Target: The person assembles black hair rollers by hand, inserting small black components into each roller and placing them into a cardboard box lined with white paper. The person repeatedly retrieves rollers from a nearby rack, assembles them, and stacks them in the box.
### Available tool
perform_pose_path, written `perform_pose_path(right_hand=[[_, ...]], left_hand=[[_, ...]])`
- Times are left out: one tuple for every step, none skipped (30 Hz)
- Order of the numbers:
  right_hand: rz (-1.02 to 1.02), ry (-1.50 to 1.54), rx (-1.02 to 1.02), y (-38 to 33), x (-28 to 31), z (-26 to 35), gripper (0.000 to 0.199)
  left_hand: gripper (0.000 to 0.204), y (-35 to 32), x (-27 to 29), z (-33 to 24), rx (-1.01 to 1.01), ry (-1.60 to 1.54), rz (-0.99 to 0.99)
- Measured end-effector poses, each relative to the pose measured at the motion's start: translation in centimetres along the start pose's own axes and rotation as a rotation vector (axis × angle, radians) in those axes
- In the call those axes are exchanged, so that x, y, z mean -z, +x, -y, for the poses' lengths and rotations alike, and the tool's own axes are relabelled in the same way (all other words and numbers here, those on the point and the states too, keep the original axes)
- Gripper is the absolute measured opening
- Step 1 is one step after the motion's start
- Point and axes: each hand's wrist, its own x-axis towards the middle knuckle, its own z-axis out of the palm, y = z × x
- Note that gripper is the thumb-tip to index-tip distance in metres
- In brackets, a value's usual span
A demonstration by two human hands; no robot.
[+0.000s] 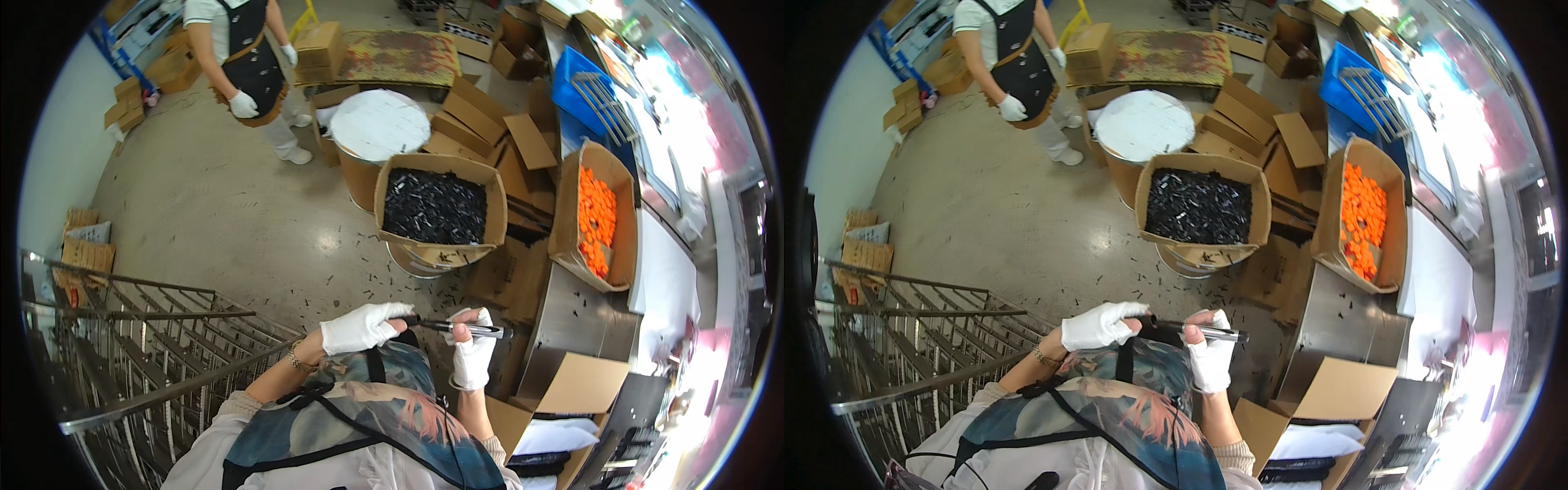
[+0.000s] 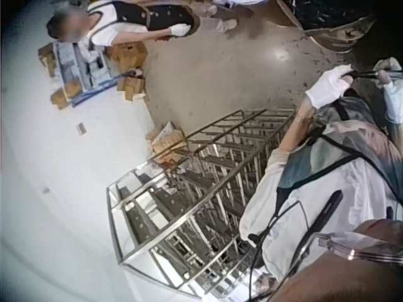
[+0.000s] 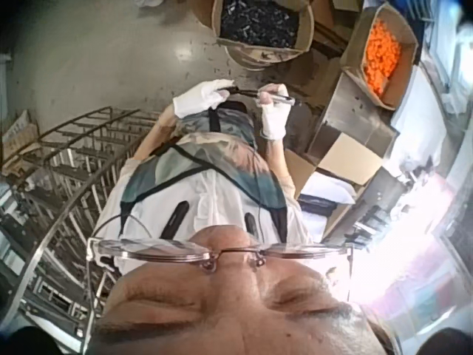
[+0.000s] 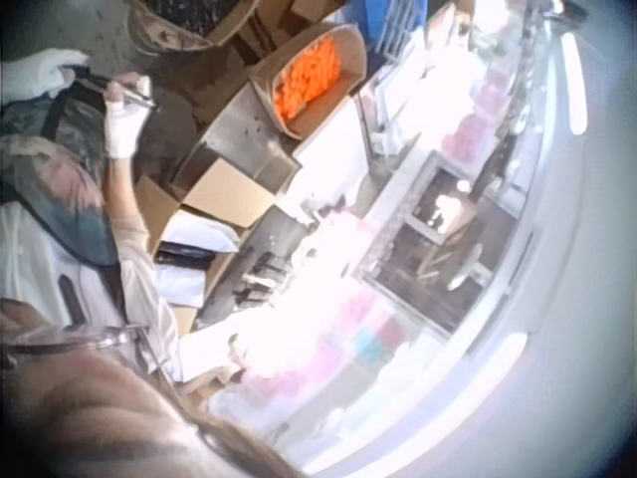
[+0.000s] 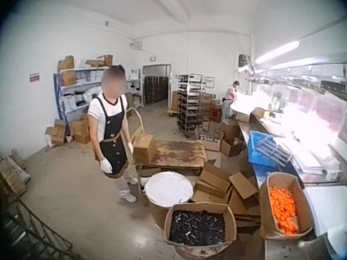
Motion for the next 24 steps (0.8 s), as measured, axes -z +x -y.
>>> perform_pose_path(right_hand=[[0.049, -0.023, -0.073, 0.4, 0.2, -0.1, 0.042], [0.082, -0.043, -0.109, 0.5, 0.5, -0.1, 0.043], [0.106, -0.042, -0.161, 0.7, 0.5, -0.3, 0.043], [0.164, 0.002, -0.217, 0.8, 0.6, -0.4, 0.034], [0.202, -0.012, -0.213, 0.6, 0.5, -0.7, 0.034], [0.237, -0.036, -0.221, 0.5, 0.3, -1.1, 0.034], [0.244, 0.02, -0.233, 0.1, 0.0, -1.4, 0.034], [0.201, -0.001, -0.181, -0.3, -0.6, -2.0, 0.034], [0.117, -0.041, -0.178, -0.7, -1.1, -2.5, 0.033], [0.053, -0.085, -0.15, -1.3, -1.7, -2.9, 0.032], [-0.062, -0.102, -0.125, -1.8, -2.7, -3.6, 0.031], [-0.074, -0.081, -0.192, -2.3, -3.4, -4.0, 0.03], [-0.108, 0.006, -0.295, -2.9, -4.4, -4.6, 0.034], [-0.098, 0.084, -0.217, -3.3, -5.2, -5.0, 0.039], [-0.087, 0.094, -0.245, -3.6, -5.6, -5.2, 0.041], [-0.034, 0.125, -0.239, -3.6, -5.9, -5.2, 0.044], [0.035, 0.146, -0.202, -3.6, -6.2, -5.3, 0.046], [0.132, 0.193, -0.159, -3.4, -6.4, -5.2, 0.048], [0.187, 0.201, -0.164, -3.1, -6.5, -5.2, 0.053], [0.271, 0.169, -0.141, -2.8, -6.7, -5.0, 0.055], [0.351, 0.138, -0.118, -2.4, -6.9, -5.1, 0.057], [0.456, 0.14, -0.063, -2.2, -7.2, -5.2, 0.058], [0.457, 0.045, -0.128, -2.1, -7.7, -5.6, 0.059], [0.516, -0.051, -0.159, -2.0, -8.1, -5.9, 0.058]], left_hand=[[0.042, -0.1, 0.2, -0.2, -0.092, 0.122, 0.021], [0.042, -0.2, 0.3, -0.4, -0.175, 0.248, 0.035], [0.043, -0.3, 0.5, -0.6, -0.093, 0.207, 0.095], [0.043, -0.3, 0.4, -0.8, -0.119, 0.28, 0.108], [0.044, -0.5, 0.3, -0.9, -0.124, 0.257, 0.081], [0.044, -0.5, -0.1, -1.0, -0.111, 0.272, 0.063], [0.044, -0.5, -0.4, -1.0, -0.026, 0.161, 0.053], [0.045, -0.5, -0.8, -0.8, 0.057, 0.079, 0.055], [0.045, -0.5, -1.1, -0.6, 0.159, 0.021, 0.028], [0.046, -0.6, -1.4, -0.3, 0.025, 0.11, -0.042], [0.043, -0.7, -2.0, 0.0, -0.215, 0.259, -0.191], [0.032, -1.1, -2.3, 0.3, -0.243, 0.442, -0.257], [0.02, -1.5, -2.8, 0.8, -0.35, 0.541, -0.374], [0.014, -1.9, -3.0, 1.1, -0.467, 0.644, -0.481], [0.013, -2.5, -3.3, 1.5, -0.49, 0.691, -0.54], [0.016, -3.1, -3.2, 1.8, -0.463, 0.678, -0.545], [0.019, -3.7, -3.3, 2.2, -0.384, 0.628, -0.516], [0.022, -4.4, -3.4, 2.4, -0.28, 0.575, -0.476], [0.03, -4.9, -3.1, 2.6, -0.231, 0.468, -0.421], [0.032, -5.6, -3.2, 2.8, -0.254, 0.302, -0.434], [0.033, -6.2, -3.1, 3.1, -0.284, 0.137, -0.441], [0.035, -6.9, -3.2, 3.4, -0.318, -0.026, -0.444], [0.04, -7.6, -3.2, 3.8, -0.239, -0.094, -0.445], [0.04, -8.1, -3.5, 4.2, -0.187, -0.15, -0.486]])
